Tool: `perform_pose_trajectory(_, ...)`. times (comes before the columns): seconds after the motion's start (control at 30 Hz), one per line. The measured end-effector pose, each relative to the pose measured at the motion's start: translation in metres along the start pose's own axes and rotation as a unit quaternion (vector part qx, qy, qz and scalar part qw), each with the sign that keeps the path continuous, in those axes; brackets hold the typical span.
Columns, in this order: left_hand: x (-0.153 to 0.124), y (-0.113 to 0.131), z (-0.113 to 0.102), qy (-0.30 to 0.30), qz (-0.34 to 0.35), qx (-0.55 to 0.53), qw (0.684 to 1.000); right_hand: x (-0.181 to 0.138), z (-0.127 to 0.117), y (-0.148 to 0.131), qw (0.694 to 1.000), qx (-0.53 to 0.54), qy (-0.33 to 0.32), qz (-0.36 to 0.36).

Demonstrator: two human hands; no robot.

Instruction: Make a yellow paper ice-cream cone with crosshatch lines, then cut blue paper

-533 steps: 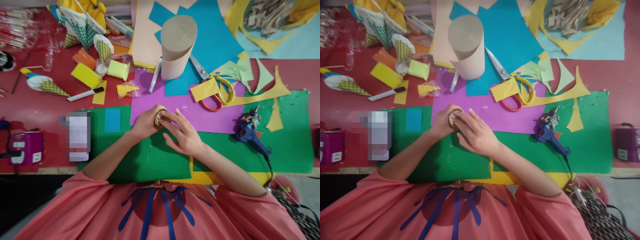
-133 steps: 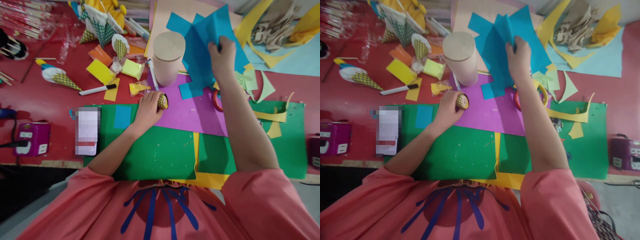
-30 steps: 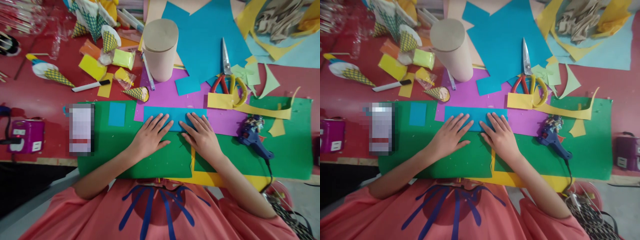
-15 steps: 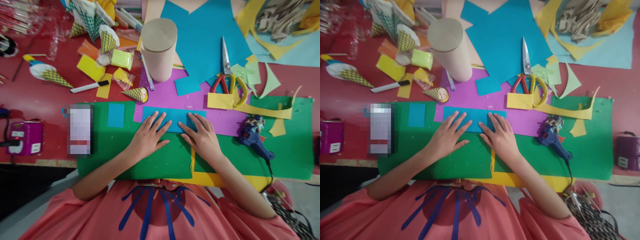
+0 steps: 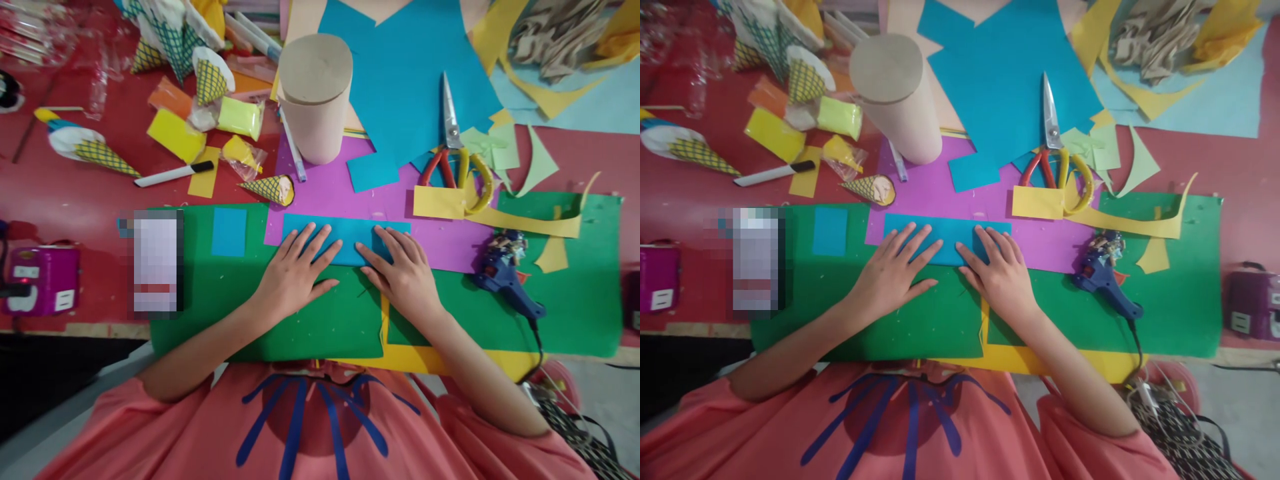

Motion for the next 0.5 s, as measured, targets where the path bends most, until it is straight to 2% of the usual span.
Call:
perform_pose_trajectory(0.27,0.0039,-0.0018,-0.0031,-0.008,0.001,-0.005,1.0,0.0027,-0.0001,0.0031,0.999,0.004,-0.02,0.027)
perform_pose_trajectory(0.5,0.0088,-0.0058,-0.009,0.004,-0.013,-0.016,1.0,0.0057,-0.0003,0.0061,0.999,-0.002,-0.033,0.016)
Point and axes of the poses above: each hand's wrist, its own x-axis towards the middle knuckle, its own z-axis out of the palm, y = z × x, the point moved 9 cm from there along x, towards the middle knuckle, and after that the axes turned 10 degrees about -x, right-handed, at the moved point
